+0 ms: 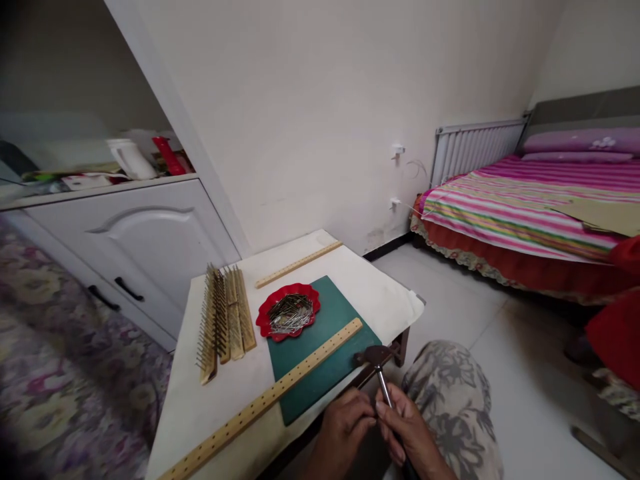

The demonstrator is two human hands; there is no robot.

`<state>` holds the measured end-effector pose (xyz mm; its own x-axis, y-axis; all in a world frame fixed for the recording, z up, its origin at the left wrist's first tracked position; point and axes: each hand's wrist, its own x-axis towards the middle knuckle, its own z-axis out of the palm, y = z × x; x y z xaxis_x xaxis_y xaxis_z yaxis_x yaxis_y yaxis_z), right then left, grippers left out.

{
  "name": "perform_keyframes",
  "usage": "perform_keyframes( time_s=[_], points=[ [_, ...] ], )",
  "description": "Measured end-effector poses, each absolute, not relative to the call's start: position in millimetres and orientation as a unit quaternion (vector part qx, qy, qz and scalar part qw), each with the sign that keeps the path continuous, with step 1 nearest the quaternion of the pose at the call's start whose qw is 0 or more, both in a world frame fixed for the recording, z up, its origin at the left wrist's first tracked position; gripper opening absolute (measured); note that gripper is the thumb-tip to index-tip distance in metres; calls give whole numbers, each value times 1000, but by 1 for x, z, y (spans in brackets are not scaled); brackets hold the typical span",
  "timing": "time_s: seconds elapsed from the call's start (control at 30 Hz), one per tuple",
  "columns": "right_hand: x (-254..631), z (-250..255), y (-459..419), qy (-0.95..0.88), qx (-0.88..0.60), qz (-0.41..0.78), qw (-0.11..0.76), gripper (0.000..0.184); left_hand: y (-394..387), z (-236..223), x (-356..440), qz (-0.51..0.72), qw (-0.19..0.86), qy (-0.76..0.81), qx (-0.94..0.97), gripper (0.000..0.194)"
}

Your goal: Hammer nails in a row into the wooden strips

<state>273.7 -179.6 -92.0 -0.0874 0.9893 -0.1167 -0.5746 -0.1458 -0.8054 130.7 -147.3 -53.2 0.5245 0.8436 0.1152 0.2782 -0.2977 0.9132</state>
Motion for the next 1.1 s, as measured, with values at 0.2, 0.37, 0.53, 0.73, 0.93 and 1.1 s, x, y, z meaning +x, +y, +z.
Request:
perform_keyframes(
  time_s=[0.2,0.37,0.53,0.73,0.93,1.1],
  points=[
    [283,-85,-174,-288,-352,653,606,27,-95,-32,138,379,399,429,716,12],
    [289,-86,-173,-252,-332,666,618,29,-28,-32,160,446,385,475,653,12],
    [291,-90,-175,-234,-336,676,613,32,-1,-48,170,450,361,495,650,15],
    [293,-89,-174,-236,-325,683,610,28,-1,-54,168,417,324,511,678,15],
    [297,-85,-169,-250,-349,674,602,27,0,-54,169,393,301,521,695,14],
    [315,-53,-143,-334,-400,628,577,29,-2,-51,170,408,284,504,707,13]
  ],
)
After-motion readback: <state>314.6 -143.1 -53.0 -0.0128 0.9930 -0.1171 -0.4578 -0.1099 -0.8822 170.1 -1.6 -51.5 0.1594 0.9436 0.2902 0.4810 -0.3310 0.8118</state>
